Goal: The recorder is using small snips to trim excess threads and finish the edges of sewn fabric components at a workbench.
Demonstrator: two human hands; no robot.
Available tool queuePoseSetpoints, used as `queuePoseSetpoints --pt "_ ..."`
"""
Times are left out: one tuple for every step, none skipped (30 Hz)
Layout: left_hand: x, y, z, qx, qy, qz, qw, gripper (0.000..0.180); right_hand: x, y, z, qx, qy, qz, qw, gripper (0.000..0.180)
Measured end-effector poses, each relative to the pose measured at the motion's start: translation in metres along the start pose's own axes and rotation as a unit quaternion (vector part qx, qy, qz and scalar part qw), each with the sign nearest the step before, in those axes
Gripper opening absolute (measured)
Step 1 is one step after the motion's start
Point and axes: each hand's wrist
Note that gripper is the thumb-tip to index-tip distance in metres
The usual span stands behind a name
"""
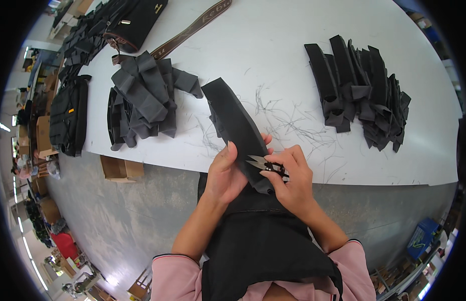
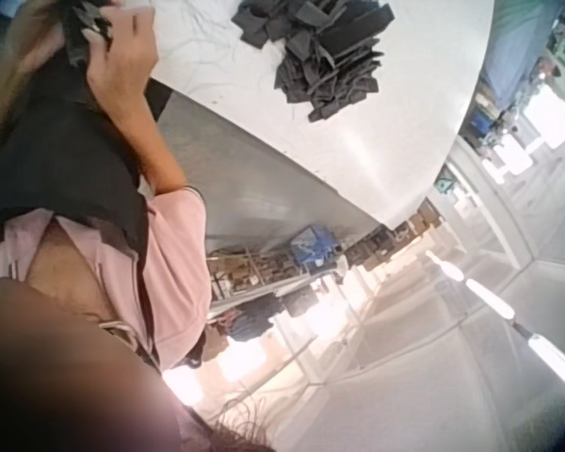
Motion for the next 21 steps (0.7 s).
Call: queuePoseSetpoints --pt "0.001 0.000 0.001 0.001 0.000 0.000 1.000 0.057 -0.003 0.001 0.002 0.002 -0.008 -0.016 1.000 0.025" --pt "0.001 0.000 0.002 -0.016 0.002 0.003 1.000 0.058 -0.006 0.001 0.004 0.004 -0.015 -0.031 0.999 0.024" --pt "0.002 0.000 0.003 -0.033 0.004 0.007 0.999 0.058 -0.007 0.002 0.006 0.004 -0.015 -0.032 0.999 0.024" --pt "0.001 0.000 0.002 -0.033 0.005 0.006 0.999 0.058 -0.007 0.001 0.007 -0.002 -0.058 -0.051 0.997 0.024" --pt "0.001 -0.001 0.000 -0.019 -0.009 0.001 1.000 0.058 -0.008 0.001 0.008 -0.008 -0.101 -0.070 0.992 0.024" --pt "0.001 -0.001 0.000 -0.005 -0.023 -0.005 1.000 0.057 -0.009 0.000 0.009 -0.009 -0.101 -0.069 0.992 0.024" --pt "0.001 -0.002 0.000 -0.004 -0.024 -0.006 1.000 0.057 -0.010 -0.001 0.009 -0.020 -0.109 -0.089 0.990 0.025" --pt "0.002 -0.002 0.000 -0.009 -0.017 -0.005 1.000 0.057 -0.011 -0.002 0.010 -0.032 -0.116 -0.109 0.987 0.027" --pt "0.003 -0.003 0.000 -0.014 -0.011 -0.004 1.000 0.056 -0.012 -0.004 0.010 -0.032 -0.117 -0.108 0.987 0.027" --pt "0.003 -0.002 0.001 -0.014 -0.011 -0.005 1.000 0.056 -0.012 -0.007 0.011 -0.034 -0.090 -0.092 0.991 0.027" --pt "0.004 -0.003 0.001 -0.018 -0.012 -0.009 1.000 0.056 -0.013 -0.009 0.011 -0.036 -0.063 -0.076 0.994 0.027" --pt "0.004 -0.003 0.001 -0.022 -0.013 -0.012 1.000 0.055 -0.011 -0.008 0.010 -0.037 -0.064 -0.075 0.994 0.027" --pt "0.005 -0.003 0.001 -0.022 -0.013 -0.013 1.000 0.055 -0.009 -0.008 0.009 -0.040 -0.057 -0.072 0.995 0.027" --pt "0.005 -0.003 0.001 -0.014 -0.015 -0.015 1.000 0.055 -0.007 -0.007 0.008 -0.043 -0.051 -0.069 0.995 0.028" --pt "0.005 -0.003 0.002 -0.006 -0.017 -0.017 1.000 0.054 -0.008 -0.008 0.008 -0.044 -0.052 -0.069 0.995 0.028" --pt "0.005 -0.003 0.002 -0.006 -0.016 -0.017 1.000 0.054 -0.009 -0.008 0.007 -0.033 -0.050 -0.068 0.996 0.028" --pt "0.006 -0.002 0.003 -0.010 -0.018 -0.020 1.000 0.053 -0.010 -0.009 0.006 -0.024 -0.049 -0.065 0.996 0.029" --pt "0.006 -0.002 0.004 -0.015 -0.019 -0.022 0.999 0.053 -0.011 -0.009 0.006 -0.026 -0.050 -0.064 0.996 0.029" --pt "0.006 -0.003 0.005 -0.014 -0.019 -0.023 0.999 0.053 -0.012 -0.008 0.006 -0.022 -0.048 -0.070 0.996 0.029" --pt "0.004 -0.004 0.004 -0.040 -0.003 -0.018 0.999 0.052 -0.014 -0.007 0.006 -0.019 -0.047 -0.075 0.996 0.030" --pt "0.002 -0.005 0.002 -0.065 0.013 -0.012 0.998 0.051 -0.015 -0.010 0.006 -0.021 -0.047 -0.075 0.996 0.030"
Point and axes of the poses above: each hand's wrist, its own y-axis towards the middle knuckle, its own z-axis out of the palm, x = y × z, and after that the axes turned 14 degrees about x, right-handed
